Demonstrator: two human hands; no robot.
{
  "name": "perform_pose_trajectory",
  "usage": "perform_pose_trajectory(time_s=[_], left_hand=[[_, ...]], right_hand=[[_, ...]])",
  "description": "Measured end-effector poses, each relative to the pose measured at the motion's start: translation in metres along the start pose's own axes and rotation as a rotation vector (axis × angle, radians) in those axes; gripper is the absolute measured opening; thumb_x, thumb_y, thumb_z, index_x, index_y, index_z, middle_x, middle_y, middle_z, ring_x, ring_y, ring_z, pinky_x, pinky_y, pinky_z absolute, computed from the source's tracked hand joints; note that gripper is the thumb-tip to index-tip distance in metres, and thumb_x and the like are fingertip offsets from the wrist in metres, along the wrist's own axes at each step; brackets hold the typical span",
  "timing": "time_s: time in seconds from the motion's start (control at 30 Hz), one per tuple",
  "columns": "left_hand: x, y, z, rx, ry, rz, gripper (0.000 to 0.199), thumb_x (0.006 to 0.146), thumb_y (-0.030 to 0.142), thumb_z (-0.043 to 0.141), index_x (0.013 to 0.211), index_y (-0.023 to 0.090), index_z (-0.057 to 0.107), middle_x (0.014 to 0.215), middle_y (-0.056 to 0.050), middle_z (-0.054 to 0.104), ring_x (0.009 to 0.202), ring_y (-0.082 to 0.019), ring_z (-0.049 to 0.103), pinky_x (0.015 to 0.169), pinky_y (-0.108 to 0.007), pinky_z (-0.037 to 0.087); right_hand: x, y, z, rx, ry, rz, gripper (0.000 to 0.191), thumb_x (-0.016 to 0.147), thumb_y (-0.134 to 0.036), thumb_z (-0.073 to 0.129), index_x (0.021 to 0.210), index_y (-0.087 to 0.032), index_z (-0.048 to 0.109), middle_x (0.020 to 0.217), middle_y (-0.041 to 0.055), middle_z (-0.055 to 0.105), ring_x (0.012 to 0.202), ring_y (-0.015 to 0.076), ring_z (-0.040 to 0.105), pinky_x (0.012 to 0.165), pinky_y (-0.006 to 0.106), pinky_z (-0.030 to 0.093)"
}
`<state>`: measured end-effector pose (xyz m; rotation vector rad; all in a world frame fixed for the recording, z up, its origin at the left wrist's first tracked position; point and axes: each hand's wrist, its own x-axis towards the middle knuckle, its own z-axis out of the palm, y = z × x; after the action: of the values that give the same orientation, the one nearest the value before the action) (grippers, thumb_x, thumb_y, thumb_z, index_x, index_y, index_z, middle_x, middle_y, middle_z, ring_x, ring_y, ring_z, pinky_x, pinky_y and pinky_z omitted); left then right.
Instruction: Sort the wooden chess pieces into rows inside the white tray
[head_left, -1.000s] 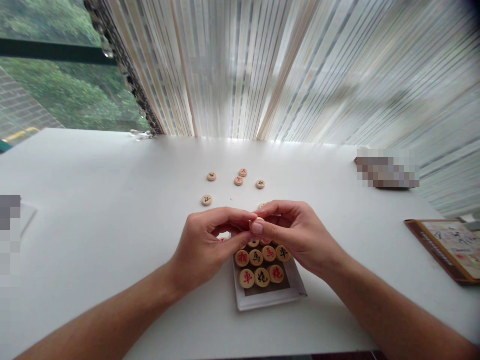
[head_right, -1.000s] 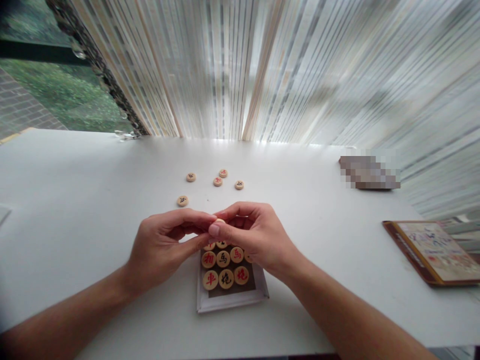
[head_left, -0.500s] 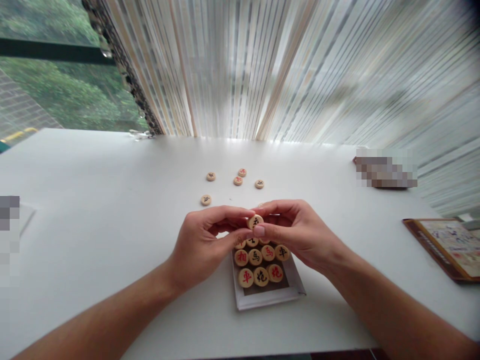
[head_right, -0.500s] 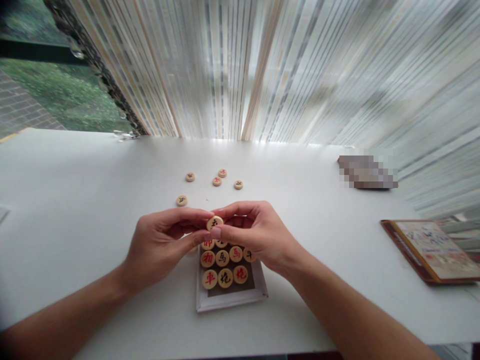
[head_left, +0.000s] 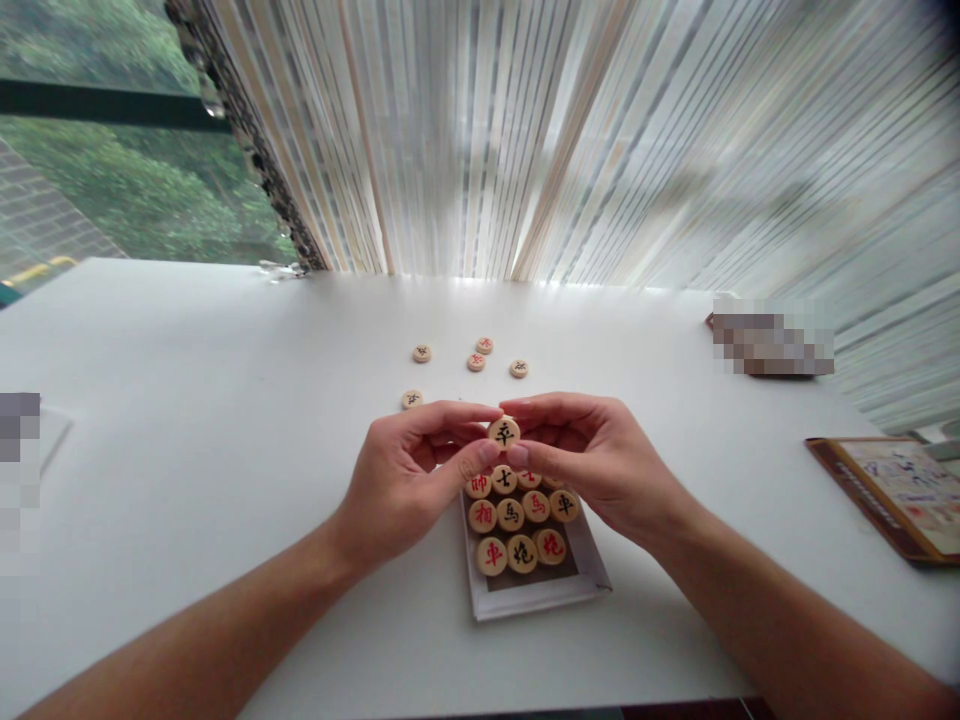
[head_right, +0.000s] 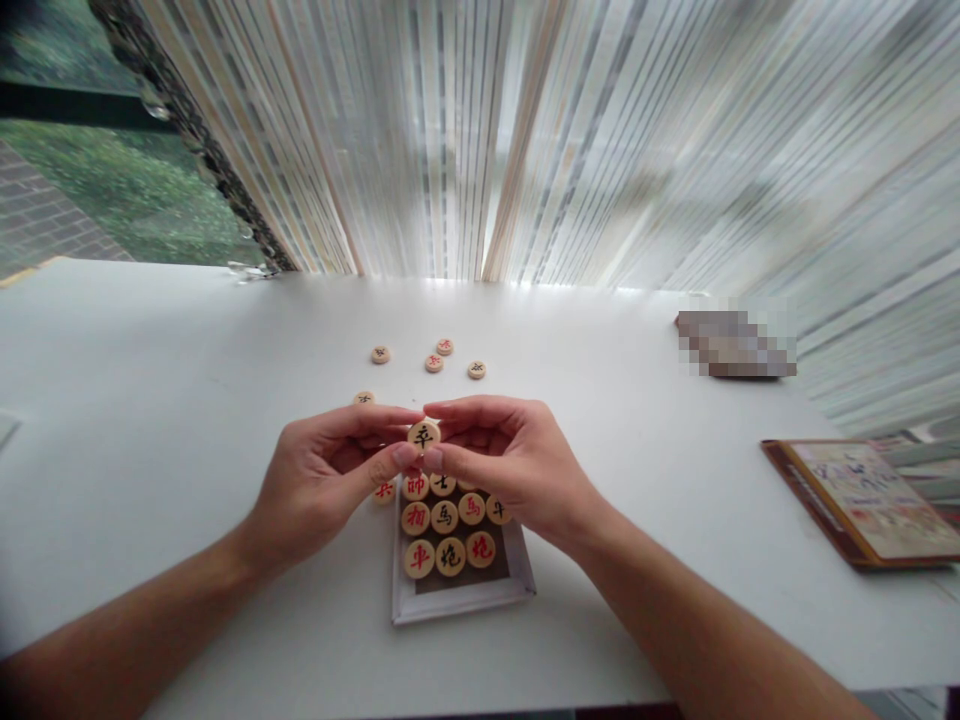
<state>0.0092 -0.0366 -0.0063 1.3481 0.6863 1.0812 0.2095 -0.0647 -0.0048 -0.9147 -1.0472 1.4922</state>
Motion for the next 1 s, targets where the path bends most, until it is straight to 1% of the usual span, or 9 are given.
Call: perform_pose_trajectory(time_s=[0.13, 0.23, 0.4, 0.53, 0.8, 1.0], left_hand=[[0.0016, 0.0011, 0.0004, -0.039, 0.009, -0.015, 0.027, 0.077, 0.011, 0.094, 0.102, 0.017, 0.085, 0.091, -0.004, 0.085, 0.083, -0.014, 0.081, 0.075, -0.016, 0.066], [0.0030, 0.0010, 0.0003, -0.053, 0.018, -0.025, 0.029, 0.074, 0.010, 0.096, 0.100, 0.017, 0.085, 0.088, -0.003, 0.084, 0.083, -0.014, 0.081, 0.074, -0.015, 0.066], [0.0031, -0.0016, -0.0005, -0.044, 0.026, -0.009, 0.027, 0.076, 0.014, 0.096, 0.100, 0.016, 0.084, 0.089, -0.003, 0.085, 0.083, -0.014, 0.082, 0.076, -0.016, 0.067], [0.0021, -0.0029, -0.0010, -0.028, 0.031, 0.005, 0.026, 0.077, 0.014, 0.095, 0.101, 0.016, 0.084, 0.091, -0.004, 0.085, 0.083, -0.014, 0.082, 0.076, -0.016, 0.067], [0.0032, -0.0026, -0.0009, -0.059, 0.021, 0.022, 0.029, 0.076, 0.009, 0.095, 0.101, 0.019, 0.086, 0.087, -0.001, 0.085, 0.082, -0.014, 0.083, 0.074, -0.014, 0.067], [0.0017, -0.0045, -0.0024, -0.043, 0.014, 0.017, 0.029, 0.076, 0.011, 0.095, 0.102, 0.019, 0.086, 0.095, -0.004, 0.087, 0.087, -0.017, 0.084, 0.080, -0.018, 0.069]], right_hand=[[-0.0007, 0.0001, 0.0015, -0.023, 0.024, -0.040, 0.037, 0.065, -0.020, 0.104, 0.099, -0.024, 0.088, 0.093, 0.0059, 0.086, 0.087, 0.0216, 0.082, 0.084, 0.035, 0.071], [-0.0010, 0.0000, 0.0019, -0.032, 0.030, -0.060, 0.038, 0.064, -0.020, 0.104, 0.098, -0.024, 0.088, 0.092, 0.0059, 0.086, 0.085, 0.0208, 0.083, 0.083, 0.033, 0.071], [0.0001, 0.0004, 0.0024, -0.014, 0.008, -0.111, 0.038, 0.065, -0.015, 0.103, 0.100, -0.023, 0.088, 0.091, 0.0055, 0.087, 0.083, 0.0190, 0.084, 0.082, 0.026, 0.071], [0.0005, 0.0005, 0.0033, 0.004, -0.014, -0.140, 0.039, 0.066, -0.012, 0.102, 0.101, -0.023, 0.088, 0.091, 0.0053, 0.087, 0.082, 0.0181, 0.085, 0.081, 0.023, 0.070], [0.0002, 0.0010, 0.0025, -0.008, -0.016, -0.157, 0.039, 0.068, -0.011, 0.101, 0.102, -0.024, 0.089, 0.092, 0.0050, 0.087, 0.083, 0.0182, 0.085, 0.081, 0.022, 0.070], [0.0001, 0.0030, 0.0001, -0.041, -0.003, -0.177, 0.036, 0.073, -0.010, 0.098, 0.104, -0.025, 0.088, 0.094, 0.0047, 0.088, 0.085, 0.0165, 0.085, 0.082, 0.020, 0.069]])
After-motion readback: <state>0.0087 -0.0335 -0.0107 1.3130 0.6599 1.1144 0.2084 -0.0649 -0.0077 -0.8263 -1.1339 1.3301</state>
